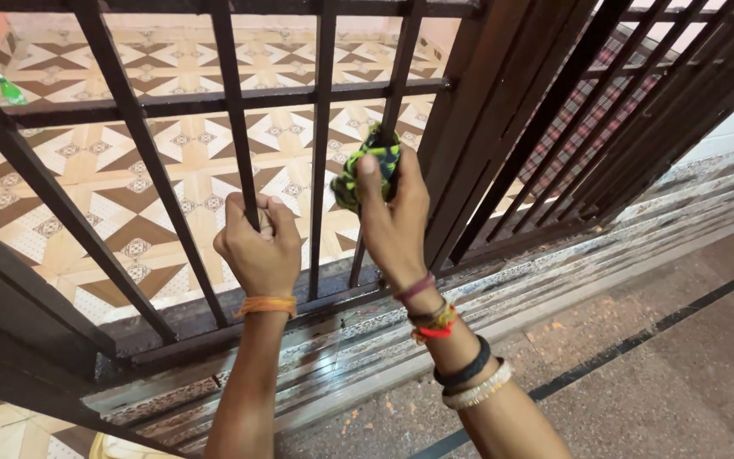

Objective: The person wipes the lower horizontal bar of a metal gate using a patterned cloth. They move the cloth back and forth along the bar, cleaning different sections while holding the gate with their other hand.

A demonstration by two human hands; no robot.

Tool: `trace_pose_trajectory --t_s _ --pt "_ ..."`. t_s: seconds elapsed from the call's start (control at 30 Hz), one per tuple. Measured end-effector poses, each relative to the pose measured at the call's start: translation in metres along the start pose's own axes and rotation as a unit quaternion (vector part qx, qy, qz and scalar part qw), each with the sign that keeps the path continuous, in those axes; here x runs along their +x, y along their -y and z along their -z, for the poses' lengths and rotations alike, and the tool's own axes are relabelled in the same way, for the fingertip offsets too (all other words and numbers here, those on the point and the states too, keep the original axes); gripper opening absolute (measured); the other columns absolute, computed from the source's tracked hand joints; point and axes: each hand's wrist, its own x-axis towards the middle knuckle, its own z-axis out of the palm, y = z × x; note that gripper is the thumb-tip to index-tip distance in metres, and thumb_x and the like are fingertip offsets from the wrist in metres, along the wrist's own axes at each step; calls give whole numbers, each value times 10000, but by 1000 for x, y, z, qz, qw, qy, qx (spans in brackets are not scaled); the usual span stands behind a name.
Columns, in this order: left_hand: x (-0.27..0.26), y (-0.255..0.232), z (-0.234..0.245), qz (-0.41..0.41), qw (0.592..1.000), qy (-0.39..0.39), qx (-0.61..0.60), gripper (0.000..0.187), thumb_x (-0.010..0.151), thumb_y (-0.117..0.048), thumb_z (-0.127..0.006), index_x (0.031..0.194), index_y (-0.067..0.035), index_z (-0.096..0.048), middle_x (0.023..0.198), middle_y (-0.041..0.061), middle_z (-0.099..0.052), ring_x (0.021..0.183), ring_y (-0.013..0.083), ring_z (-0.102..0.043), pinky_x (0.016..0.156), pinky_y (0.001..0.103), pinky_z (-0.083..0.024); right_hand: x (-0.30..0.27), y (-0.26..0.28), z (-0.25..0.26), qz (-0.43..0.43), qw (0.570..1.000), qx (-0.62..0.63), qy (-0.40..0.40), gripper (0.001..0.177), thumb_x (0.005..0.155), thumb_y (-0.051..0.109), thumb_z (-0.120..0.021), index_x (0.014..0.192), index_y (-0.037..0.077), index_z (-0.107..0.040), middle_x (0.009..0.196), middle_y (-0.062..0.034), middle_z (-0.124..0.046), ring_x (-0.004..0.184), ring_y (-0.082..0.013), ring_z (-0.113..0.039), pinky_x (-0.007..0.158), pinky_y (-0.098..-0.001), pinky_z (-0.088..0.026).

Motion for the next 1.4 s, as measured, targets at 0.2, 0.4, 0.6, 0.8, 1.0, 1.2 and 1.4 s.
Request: trace_pose_trajectory --t_s 0.2,0.4,0.6,0.8,1.0,1.2,1.4 --pt "-1 -1 1 19 1000 5 9 117 956 -65 -656 922 -6 -560 600 41 -582 495 130 -582 495 272 -432 -52 -66 0 -66 994 -77 50 372 1079 394 -483 964 46 -547 680 -16 -618 557 -80 -641 475 -258 -542" --pt "0 -1 2 18 1000 10 19 145 957 -77 -671 886 -23 -557 563 18 -509 463 137 -522 479 282 -394 -113 -104 8 -137 979 -122 90 338 1054 355 -537 1055 22 -597 770 -58 -659 680 -137 -634 609 -305 -520" --pt "-1 0 -1 -7 999 -18 30 160 962 -85 -668 866 -37 -550 545 6 -495 452 128 -522 480 285 -390 -80 -47 19 -96 990 -26 104 593 869 261 -755 1352 -11 -544 1114 -113 -709 1018 -185 -694 905 -325 -580" --pt "-1 0 1 3 1000 1 27 130 950 -74 -667 893 -21 -562 563 61 -526 471 163 -546 487 296 -403 -6 20 19 -46 989 135 49 433 978 243 -669 1337 19 -577 1159 -88 -712 1056 -155 -708 907 -316 -622" --pt "0 0 3 4 1000 9 19 110 962 -75 -656 915 -34 -566 612 5 -571 505 107 -579 500 266 -436 -14 -30 5 -29 997 -59 43 338 1065 365 -525 1028 45 -626 770 -23 -661 636 -96 -702 551 -271 -628" --pt "0 -1 4 19 1000 7 20 125 952 -75 -666 899 -24 -565 566 23 -510 472 131 -527 483 295 -395 -104 -102 12 -87 984 -134 84 288 1070 318 -530 1014 54 -629 753 -31 -666 621 -115 -633 552 -282 -529" --pt "0 -1 4 4 1000 4 19 116 944 -81 -670 896 -33 -576 560 -1 -505 465 108 -524 489 280 -408 -104 -74 17 -154 973 -138 101 290 1015 298 -583 1120 35 -643 796 -59 -709 676 -133 -666 611 -292 -538"
